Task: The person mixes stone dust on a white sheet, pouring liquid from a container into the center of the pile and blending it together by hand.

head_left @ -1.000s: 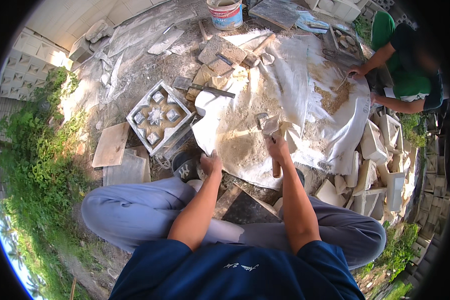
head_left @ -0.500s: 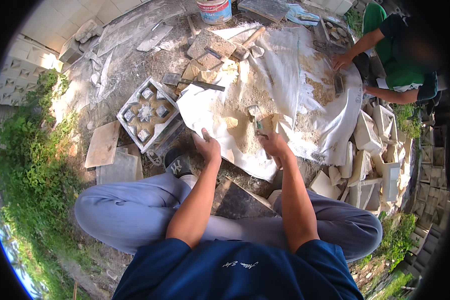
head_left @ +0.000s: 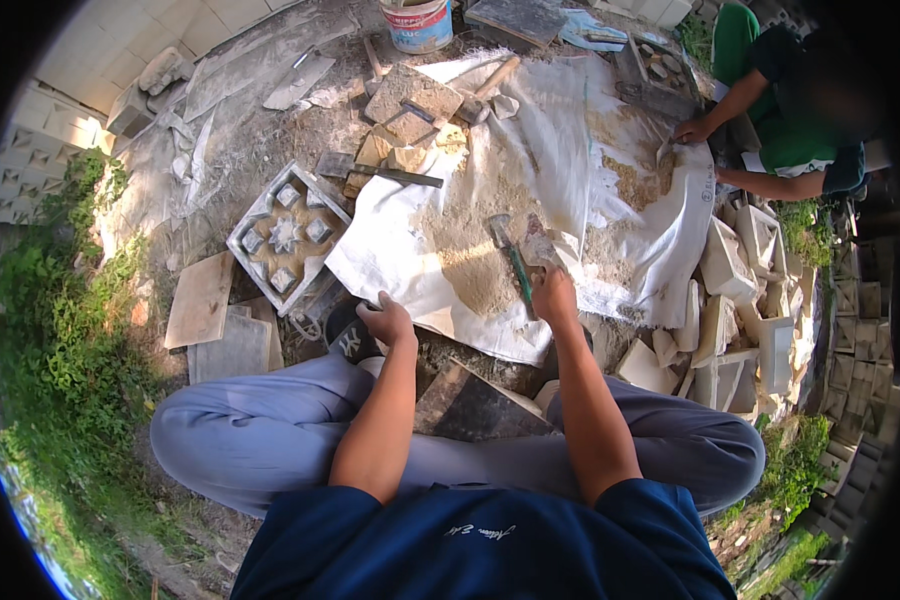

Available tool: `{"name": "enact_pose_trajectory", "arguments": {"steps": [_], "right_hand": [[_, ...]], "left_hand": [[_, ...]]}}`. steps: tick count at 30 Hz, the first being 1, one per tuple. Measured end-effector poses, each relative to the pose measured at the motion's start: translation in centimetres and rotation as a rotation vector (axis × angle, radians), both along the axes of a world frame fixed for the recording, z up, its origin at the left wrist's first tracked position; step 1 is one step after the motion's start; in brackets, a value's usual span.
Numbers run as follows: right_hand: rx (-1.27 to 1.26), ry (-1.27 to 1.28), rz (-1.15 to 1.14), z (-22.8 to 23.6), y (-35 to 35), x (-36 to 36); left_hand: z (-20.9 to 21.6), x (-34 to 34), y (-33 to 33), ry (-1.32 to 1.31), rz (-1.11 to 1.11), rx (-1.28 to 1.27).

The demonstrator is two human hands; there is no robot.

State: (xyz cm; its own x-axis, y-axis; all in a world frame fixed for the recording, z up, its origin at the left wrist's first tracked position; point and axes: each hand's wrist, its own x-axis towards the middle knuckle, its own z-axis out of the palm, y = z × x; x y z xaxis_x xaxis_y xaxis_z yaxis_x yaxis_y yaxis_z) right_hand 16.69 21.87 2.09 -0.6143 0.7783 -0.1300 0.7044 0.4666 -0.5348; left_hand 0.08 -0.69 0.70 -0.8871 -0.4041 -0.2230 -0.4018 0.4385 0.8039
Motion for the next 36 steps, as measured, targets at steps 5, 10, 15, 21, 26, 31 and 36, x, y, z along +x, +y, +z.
{"name": "enact_pose_trajectory", "arguments": {"steps": [5,10,15,21,26,31,36], "right_hand": [[0.086,0.212,-0.041,-1.9,0.1,-1.9],[0.463,0.176,-0.044,-0.5,-1.7,-3.6],[0.476,0.062,0.039,-2.2,-4.2,-3.5],[0.405,-0.285,0.104,-3.2,-3.6,-2.8],[0.349,-0.364,0.125,-3.9,-2.2,-3.4],[-0.018,-0.292,0.189,-4.0,-1.6,-5.3],[-0.49,-0.004,-0.121,-2.7,-2.4,-3.6]], "left_hand": [[2.7,1.1,1.3,0.317,-0.164,-0.179],[4.5,0.3,0.5,0.558,-0.364,-0.514],[3.2,-1.2,1.2,0.386,-0.176,-0.234],[2.6,-3.6,2.1,0.073,-0.003,0.359],[3.2,-2.7,4.3,0.28,-0.467,0.322],[1.1,-4.1,1.7,0.068,-0.293,0.44],[-1.2,0.9,2.2,0.035,-0.232,0.237]]}}
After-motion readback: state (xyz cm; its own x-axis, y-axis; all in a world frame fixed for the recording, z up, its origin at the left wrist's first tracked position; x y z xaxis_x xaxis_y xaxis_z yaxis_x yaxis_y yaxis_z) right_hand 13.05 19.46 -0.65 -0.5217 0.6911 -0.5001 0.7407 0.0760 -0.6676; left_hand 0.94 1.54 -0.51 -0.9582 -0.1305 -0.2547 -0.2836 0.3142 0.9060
